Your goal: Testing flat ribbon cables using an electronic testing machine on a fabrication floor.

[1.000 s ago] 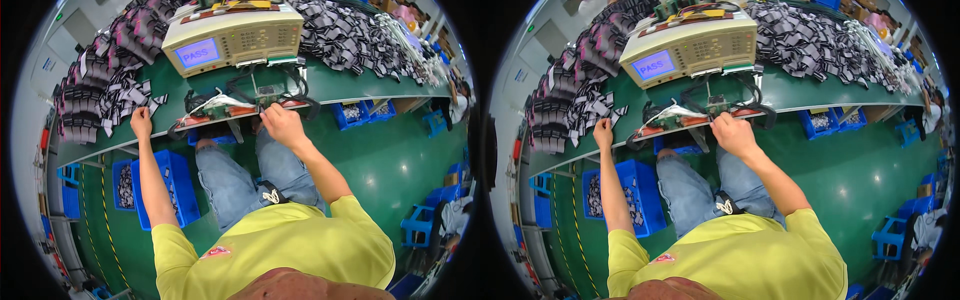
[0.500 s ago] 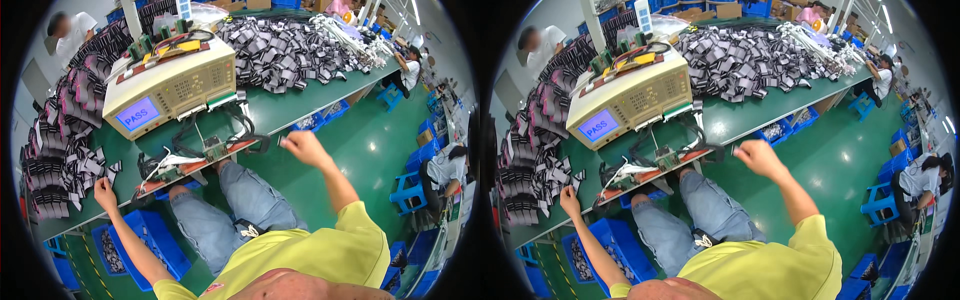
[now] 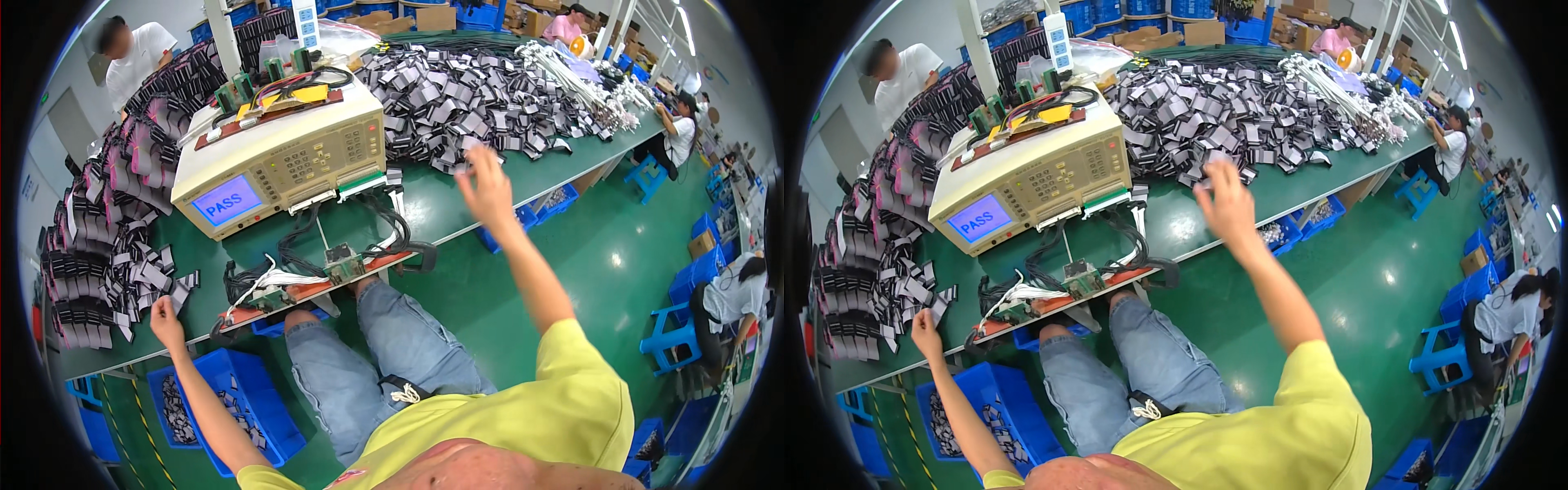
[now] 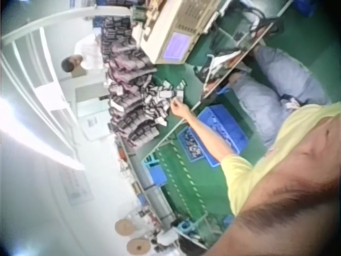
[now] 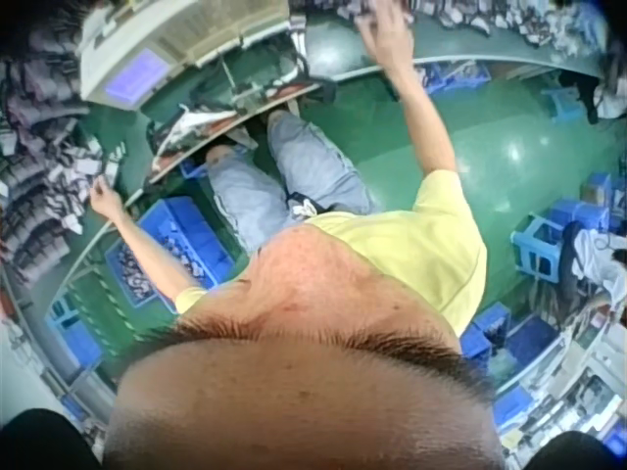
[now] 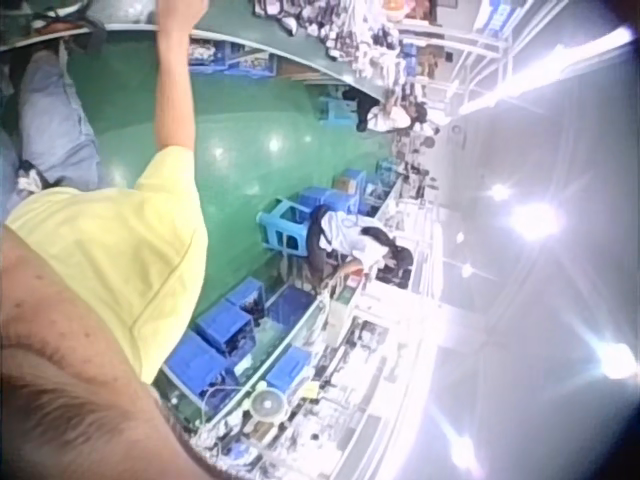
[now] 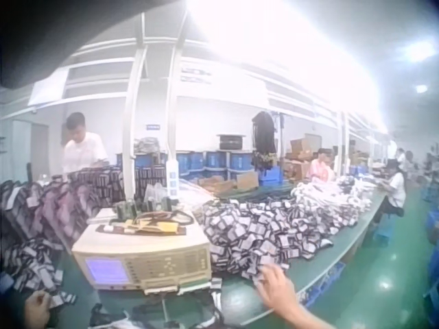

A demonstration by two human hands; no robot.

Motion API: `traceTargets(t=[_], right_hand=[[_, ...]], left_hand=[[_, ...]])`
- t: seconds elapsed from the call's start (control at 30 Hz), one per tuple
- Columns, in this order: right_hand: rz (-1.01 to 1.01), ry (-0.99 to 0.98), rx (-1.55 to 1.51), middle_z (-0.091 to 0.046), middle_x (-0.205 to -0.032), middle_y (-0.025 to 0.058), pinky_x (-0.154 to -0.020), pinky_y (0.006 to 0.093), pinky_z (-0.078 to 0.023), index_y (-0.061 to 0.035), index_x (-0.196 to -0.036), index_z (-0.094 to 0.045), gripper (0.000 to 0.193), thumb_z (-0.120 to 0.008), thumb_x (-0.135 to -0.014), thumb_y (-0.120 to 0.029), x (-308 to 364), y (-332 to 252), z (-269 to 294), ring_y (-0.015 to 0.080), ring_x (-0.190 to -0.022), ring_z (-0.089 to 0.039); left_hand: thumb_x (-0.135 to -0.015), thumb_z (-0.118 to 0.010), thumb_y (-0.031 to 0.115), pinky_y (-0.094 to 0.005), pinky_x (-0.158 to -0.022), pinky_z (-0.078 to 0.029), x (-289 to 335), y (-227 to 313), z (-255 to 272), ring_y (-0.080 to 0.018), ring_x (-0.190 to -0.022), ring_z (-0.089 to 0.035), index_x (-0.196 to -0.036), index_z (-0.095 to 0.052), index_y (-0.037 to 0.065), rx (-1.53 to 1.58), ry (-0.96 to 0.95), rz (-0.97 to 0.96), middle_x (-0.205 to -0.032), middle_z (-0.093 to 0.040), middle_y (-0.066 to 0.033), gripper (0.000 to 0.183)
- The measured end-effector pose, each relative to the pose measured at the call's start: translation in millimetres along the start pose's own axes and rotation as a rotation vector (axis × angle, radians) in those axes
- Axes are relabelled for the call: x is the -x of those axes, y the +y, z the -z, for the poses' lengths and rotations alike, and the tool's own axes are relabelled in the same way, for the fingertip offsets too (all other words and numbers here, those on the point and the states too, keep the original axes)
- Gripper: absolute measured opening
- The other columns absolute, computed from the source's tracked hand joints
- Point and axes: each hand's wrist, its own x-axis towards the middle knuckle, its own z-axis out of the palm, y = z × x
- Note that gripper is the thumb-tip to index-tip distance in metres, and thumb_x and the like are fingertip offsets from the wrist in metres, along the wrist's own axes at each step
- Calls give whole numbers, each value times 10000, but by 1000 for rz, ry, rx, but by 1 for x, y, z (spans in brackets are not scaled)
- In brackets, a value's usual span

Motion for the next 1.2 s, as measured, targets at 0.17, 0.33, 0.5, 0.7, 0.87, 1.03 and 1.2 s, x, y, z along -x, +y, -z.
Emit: traceTargets(t=[0.17, 0.33, 0.5, 0.7, 0.87, 1.03, 1.2], right_hand=[[-42, -46, -382, -687, -1141, 172, -698, 309, -597, 6, -1123, -679, 244, -728, -890, 60, 112, -65, 22, 219, -800, -716], [-85, -341, -723, -692, -1139, 179, -725, 319, -610, 21, -1208, -659, 336, -741, -883, 49, 170, -127, 28, 228, -852, -723], [-34, -524, -977, -581, -1395, 233, -821, 362, -617, -5, -1506, -460, 769, -845, -840, -22, 176, -178, 19, 296, -1069, -701], [117, -622, -897, -649, -1286, 198, -798, 352, -599, -11, -1365, -599, 635, -874, -793, -8, 171, -187, 8, 287, -987, -699], [12, -637, -999, -679, -1227, 173, -791, 344, -588, -15, -1274, -632, 557, -879, -775, -16, 181, -195, 3, 261, -962, -697], [-90, -650, -1040, -707, -1159, 163, -820, 317, -592, -6, -1191, -645, 418, -829, -815, -7, 172, -196, 4, 232, -989, -720], [-76, -805, -990, -711, -1057, 157, -784, 298, -582, 19, -901, -651, 105, -755, -905, 4, 174, -181, 3, 198, -885, -713]], left_hand=[[-1087, -645, 274, -204, -556, -333, 56, 52, 51, -12, -662, -436, -1101, -713, 70, 401, 228, 238, -828, -599, 64, 216], [-1076, -656, 233, -209, -537, -417, 176, 247, 32, -38, -652, -530, -1087, -703, 60, 630, -22, 330, -856, -645, 16, 179], [-1040, -701, 158, -210, -534, -484, 251, 325, -30, -47, -610, -589, -1048, -715, 26, 984, -525, 490, -857, -685, -1, 133], [-1054, -685, 191, -218, -551, -483, 272, 315, -20, -56, -620, -596, -1072, -697, 23, 1060, -623, 625, -849, -680, -11, 169], [-1057, -668, 159, -259, -661, -535, 276, 304, -9, -101, -730, -647, -1147, -663, 15, 1258, -629, 609, -994, -690, -57, 170], [-1003, -707, 56, -317, -875, -563, 273, 300, 2, -165, -995, -669, -1144, -648, -5, 1470, -707, 473, -1203, -640, -110, 165], [-999, -707, 24, -309, -901, -565, 278, 283, -6, -157, -1008, -670, -1115, -651, -15, 1342, -724, 433, -1183, -661, -114, 135]])
